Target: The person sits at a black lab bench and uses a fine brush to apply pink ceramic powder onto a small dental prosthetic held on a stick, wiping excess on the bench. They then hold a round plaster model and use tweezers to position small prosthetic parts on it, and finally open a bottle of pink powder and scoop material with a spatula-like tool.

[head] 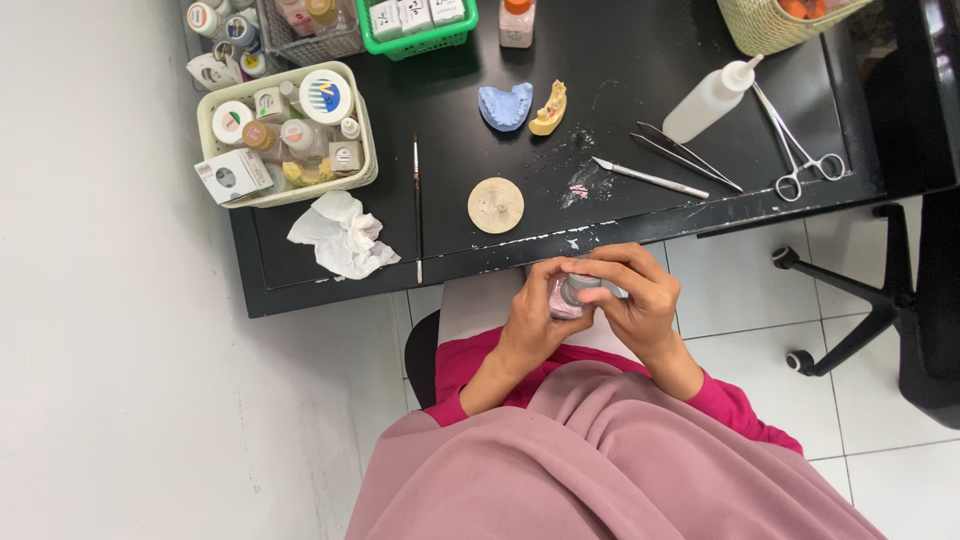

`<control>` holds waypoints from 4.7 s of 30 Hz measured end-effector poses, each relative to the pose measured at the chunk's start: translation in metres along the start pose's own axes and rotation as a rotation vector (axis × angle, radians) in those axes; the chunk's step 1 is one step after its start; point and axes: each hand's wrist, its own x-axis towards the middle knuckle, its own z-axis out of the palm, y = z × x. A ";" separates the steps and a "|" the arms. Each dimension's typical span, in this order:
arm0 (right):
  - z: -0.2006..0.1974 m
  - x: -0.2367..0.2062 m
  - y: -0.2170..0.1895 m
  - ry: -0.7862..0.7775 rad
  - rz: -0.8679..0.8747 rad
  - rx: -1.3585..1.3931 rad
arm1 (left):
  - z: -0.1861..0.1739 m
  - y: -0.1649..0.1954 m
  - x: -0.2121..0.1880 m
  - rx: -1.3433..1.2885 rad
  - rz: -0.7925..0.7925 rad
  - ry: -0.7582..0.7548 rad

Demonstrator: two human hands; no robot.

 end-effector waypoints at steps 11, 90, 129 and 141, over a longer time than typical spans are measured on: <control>0.008 0.020 0.027 -0.189 0.489 0.546 | 0.009 -0.022 -0.003 -0.029 0.261 0.022; -0.074 0.066 -0.017 -0.372 0.237 -0.193 | -0.004 -0.022 0.037 0.122 0.200 0.166; -0.024 0.015 0.078 0.304 0.440 0.399 | -0.031 -0.021 0.038 -0.104 0.017 0.228; -0.031 0.035 0.083 0.043 0.286 -0.488 | -0.037 -0.025 0.052 -0.140 0.021 0.237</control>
